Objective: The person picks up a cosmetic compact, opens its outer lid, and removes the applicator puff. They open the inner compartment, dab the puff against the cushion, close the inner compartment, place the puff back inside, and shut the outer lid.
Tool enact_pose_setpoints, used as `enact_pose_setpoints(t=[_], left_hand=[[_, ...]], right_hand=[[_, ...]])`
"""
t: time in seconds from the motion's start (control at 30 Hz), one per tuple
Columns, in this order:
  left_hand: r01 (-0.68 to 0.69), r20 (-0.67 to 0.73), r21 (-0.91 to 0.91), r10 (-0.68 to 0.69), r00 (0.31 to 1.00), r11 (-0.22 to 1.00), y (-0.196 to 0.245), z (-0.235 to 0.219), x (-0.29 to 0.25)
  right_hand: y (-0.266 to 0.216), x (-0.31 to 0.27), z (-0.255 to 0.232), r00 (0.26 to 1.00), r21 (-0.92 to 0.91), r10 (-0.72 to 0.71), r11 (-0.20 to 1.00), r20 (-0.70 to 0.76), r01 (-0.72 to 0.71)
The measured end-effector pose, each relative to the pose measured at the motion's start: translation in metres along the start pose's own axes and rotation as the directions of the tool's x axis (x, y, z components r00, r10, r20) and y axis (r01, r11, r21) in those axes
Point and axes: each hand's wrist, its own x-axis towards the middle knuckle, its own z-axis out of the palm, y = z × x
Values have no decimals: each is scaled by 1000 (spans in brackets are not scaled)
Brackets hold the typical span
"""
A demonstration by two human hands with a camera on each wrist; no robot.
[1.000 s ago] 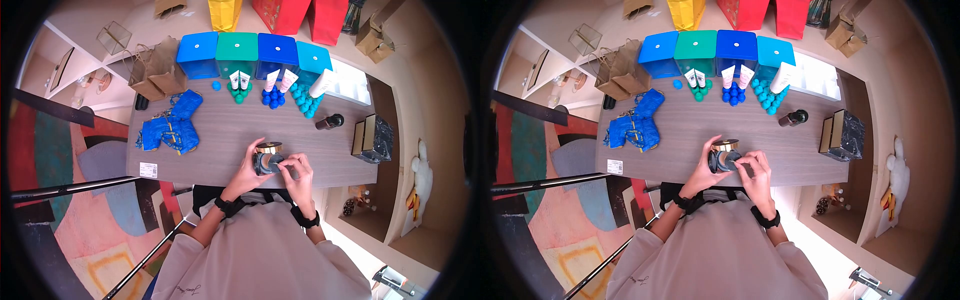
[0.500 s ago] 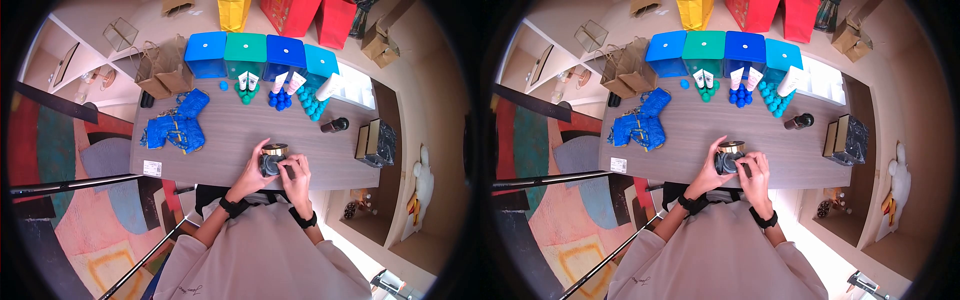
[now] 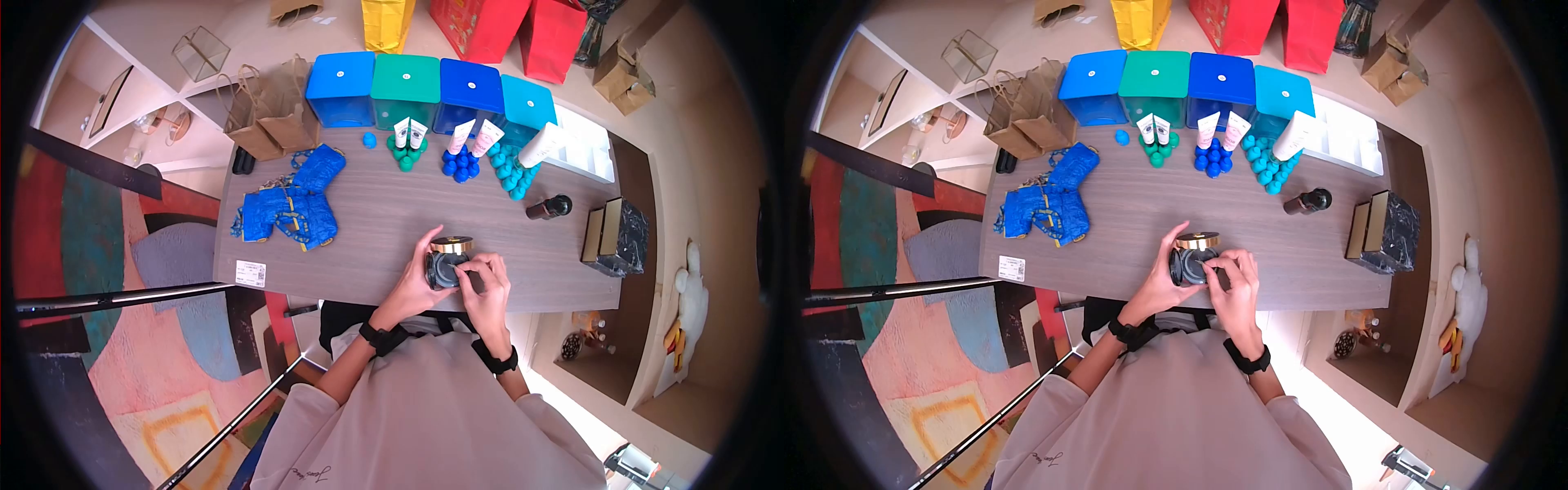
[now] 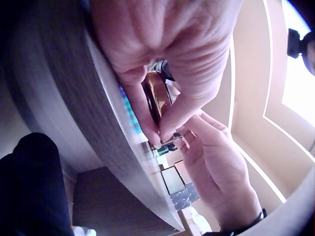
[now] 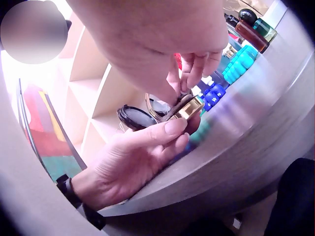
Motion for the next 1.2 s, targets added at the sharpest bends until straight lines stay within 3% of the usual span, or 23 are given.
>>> enact_pose_setpoints(t=[0.07,0.57,0.63,0.73,0.87,0.93,1.07,1.2], left_hand=[[12,-1,-77,-12,1000,997,-1,1,-1],[-8,6,-21,8,1000,1000,-1,1,0],[-17,9,-35,17,1000,999,-2,2,1],[-13,5,-40,13,1000,999,-2,1,0],[-13,23,-17,14,1000,1000,-4,0,1],[-7,16,-26,7,1000,1000,-2,0,2],[-10,16,-23,11,1000,1000,-1,2,-1],[-68,9,-15,68,998,998,3,1,0]], right_hand=[[-2,0,1,1000,28,22,999,-2,-22],[-12,1,-5,999,38,7,999,-43,-6],[-3,4,-2,999,-6,-27,1000,35,27],[-12,2,-6,999,22,-15,1000,-32,16],[-1,0,0,998,2,-56,998,41,56],[-7,-1,-3,997,-20,-58,998,-44,58],[1,2,1,997,-9,-71,997,28,71],[-6,2,-4,998,-7,-35,999,-57,35]])
